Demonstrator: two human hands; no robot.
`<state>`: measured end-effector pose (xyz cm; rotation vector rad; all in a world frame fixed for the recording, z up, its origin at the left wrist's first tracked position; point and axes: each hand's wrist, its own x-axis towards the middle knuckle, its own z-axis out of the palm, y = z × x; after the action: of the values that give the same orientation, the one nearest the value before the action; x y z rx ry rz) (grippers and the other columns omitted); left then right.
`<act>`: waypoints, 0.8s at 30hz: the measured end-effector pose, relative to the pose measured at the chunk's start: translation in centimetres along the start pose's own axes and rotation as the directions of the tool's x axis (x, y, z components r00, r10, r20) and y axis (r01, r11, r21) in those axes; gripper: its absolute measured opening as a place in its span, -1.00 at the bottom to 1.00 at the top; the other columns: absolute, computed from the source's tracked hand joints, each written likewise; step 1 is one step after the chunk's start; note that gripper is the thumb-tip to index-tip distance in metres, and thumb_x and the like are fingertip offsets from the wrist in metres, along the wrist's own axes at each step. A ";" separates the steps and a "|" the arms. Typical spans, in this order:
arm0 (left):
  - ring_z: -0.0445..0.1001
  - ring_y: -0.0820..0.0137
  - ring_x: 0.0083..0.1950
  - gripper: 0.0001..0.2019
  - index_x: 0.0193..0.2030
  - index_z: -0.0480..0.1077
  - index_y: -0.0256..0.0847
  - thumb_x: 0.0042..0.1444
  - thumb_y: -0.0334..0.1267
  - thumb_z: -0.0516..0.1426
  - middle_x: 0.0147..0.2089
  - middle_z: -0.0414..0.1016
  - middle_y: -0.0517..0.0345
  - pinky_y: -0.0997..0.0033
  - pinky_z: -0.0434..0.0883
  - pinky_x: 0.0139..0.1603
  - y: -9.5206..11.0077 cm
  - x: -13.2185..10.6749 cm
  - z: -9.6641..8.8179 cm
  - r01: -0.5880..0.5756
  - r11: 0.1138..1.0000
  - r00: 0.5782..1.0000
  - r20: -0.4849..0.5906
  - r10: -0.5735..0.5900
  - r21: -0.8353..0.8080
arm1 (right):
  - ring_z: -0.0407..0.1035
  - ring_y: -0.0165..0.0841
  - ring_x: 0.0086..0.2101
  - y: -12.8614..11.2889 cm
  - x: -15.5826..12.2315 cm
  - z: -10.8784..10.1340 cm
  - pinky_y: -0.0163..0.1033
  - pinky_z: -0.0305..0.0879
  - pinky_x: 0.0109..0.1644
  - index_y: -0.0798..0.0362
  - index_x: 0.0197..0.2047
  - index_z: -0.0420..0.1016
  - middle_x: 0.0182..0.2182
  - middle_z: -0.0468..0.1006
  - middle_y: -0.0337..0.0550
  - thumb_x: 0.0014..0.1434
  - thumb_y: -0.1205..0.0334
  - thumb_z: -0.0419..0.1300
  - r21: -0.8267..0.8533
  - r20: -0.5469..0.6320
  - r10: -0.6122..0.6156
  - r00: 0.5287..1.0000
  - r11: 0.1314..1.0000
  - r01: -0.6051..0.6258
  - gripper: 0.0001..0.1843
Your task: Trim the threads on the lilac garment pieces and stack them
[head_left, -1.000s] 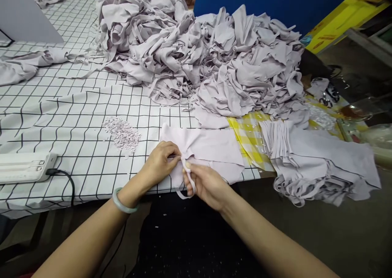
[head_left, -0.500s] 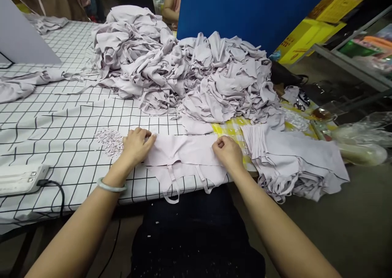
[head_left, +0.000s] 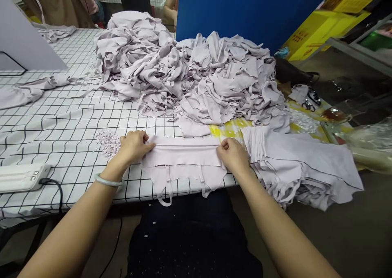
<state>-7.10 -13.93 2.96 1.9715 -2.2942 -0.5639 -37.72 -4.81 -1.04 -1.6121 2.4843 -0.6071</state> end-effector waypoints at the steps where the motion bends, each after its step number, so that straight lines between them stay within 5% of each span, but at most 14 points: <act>1: 0.39 -0.10 0.08 -0.71 -0.17 0.43 -0.21 0.07 -0.06 0.19 -0.03 0.52 -0.19 -0.15 0.22 0.11 0.3 -0.5 0.4 -0.024 1.000 0.996 -0.080 0.026 0.020 | 0.40 -0.11 -0.19 -0.1 -0.5 0.2 -0.06 0.29 -0.09 0.07 -0.27 0.46 -0.24 0.54 0.06 0.12 0.24 0.07 -0.004 -0.048 -0.076 0.996 0.997 0.076 -0.83; 3: 0.27 -0.10 0.26 -0.59 0.10 0.36 -0.22 0.16 -0.08 0.13 0.22 0.38 -0.24 -0.16 0.13 0.24 0.9 -1.6 1.4 -0.128 0.989 0.966 -0.219 0.141 0.070 | 0.33 -0.03 0.08 -0.4 -1.8 0.6 0.04 0.22 0.13 0.14 0.06 0.42 0.03 0.48 0.20 0.25 0.17 0.00 -0.005 -0.115 -0.247 0.962 0.969 0.248 -0.62; 5: 0.14 -0.04 0.38 -0.50 0.28 0.23 -0.20 0.24 -0.08 0.04 0.38 0.22 -0.20 -0.13 0.03 0.34 1.1 -2.6 2.4 -0.237 0.967 0.941 -0.223 0.253 0.095 | 0.13 -0.04 0.28 -0.4 -3.2 1.1 0.13 0.06 0.29 0.09 0.32 0.21 0.26 0.32 0.17 0.34 0.07 -0.08 0.002 -0.050 -0.379 0.924 0.925 0.379 -0.45; 8: 0.18 -0.08 0.35 -0.48 0.30 0.21 -0.24 0.28 -0.05 -0.04 0.36 0.24 -0.27 -0.13 0.11 0.29 0.3 -2.9 2.8 -0.153 0.984 0.973 -0.158 0.166 0.094 | -0.01 -0.06 0.36 0.5 -4.1 1.3 0.19 -0.05 0.35 0.04 0.42 0.04 0.35 0.22 0.10 0.38 -0.02 -0.15 0.025 0.086 -0.424 0.902 0.906 0.423 -0.37; 13: 0.37 -0.13 0.10 -0.51 -0.01 0.40 -0.20 0.03 0.09 0.18 -0.01 0.51 -0.21 -0.15 0.22 0.11 -1.2 -0.1 0.2 0.082 0.991 0.994 -0.076 -0.074 0.109 | 0.31 0.01 0.02 1.3 -1.3 1.1 0.10 0.20 0.10 0.13 0.05 0.45 -0.05 0.50 0.19 0.29 -0.02 0.06 -0.002 -0.090 -0.152 0.984 0.988 0.152 -0.56; 18: 0.42 0.21 -0.31 -0.77 -0.53 0.29 -0.15 -0.11 -0.09 0.21 -0.46 0.45 0.16 0.21 0.28 -0.16 -0.3 1.3 -2.9 -0.022 1.000 0.975 0.224 0.017 0.017 | 0.29 -0.05 -0.11 -0.7 0.3 1.1 0.03 0.19 -0.01 0.03 -0.38 0.43 -0.23 0.49 0.01 0.16 0.24 0.18 0.041 -0.082 -0.077 0.994 0.996 0.080 -0.90; 21: 0.31 0.35 -0.41 -0.68 -0.61 0.17 -0.16 -0.13 -0.07 0.21 -0.55 0.33 0.23 0.36 0.22 -0.36 -0.3 -0.1 -3.1 -0.142 0.976 0.979 0.120 0.163 -0.164 | 0.31 -0.17 -0.14 -1.8 -1.0 0.9 -0.09 0.21 0.01 0.03 -0.32 0.39 -0.26 0.48 -0.03 0.21 0.38 0.06 0.175 -0.145 -0.164 0.976 0.967 0.188 -0.88; 24: 0.18 0.46 -0.50 -0.56 -0.53 0.15 -0.14 0.00 0.15 0.17 -0.63 0.21 0.36 0.45 0.17 -0.44 -1.4 -0.9 -1.9 -0.042 0.902 0.998 0.028 0.060 -0.430 | 0.32 -0.17 -0.13 -2.2 -1.3 1.4 -0.11 0.23 0.01 0.05 -0.14 0.39 -0.19 0.50 0.01 0.26 0.31 0.09 0.246 -0.115 -0.110 0.987 0.960 0.135 -0.88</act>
<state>-5.07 -13.64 4.51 1.6958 -2.0081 -1.0117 -34.87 -4.82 -1.60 -1.6807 2.2691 -1.0011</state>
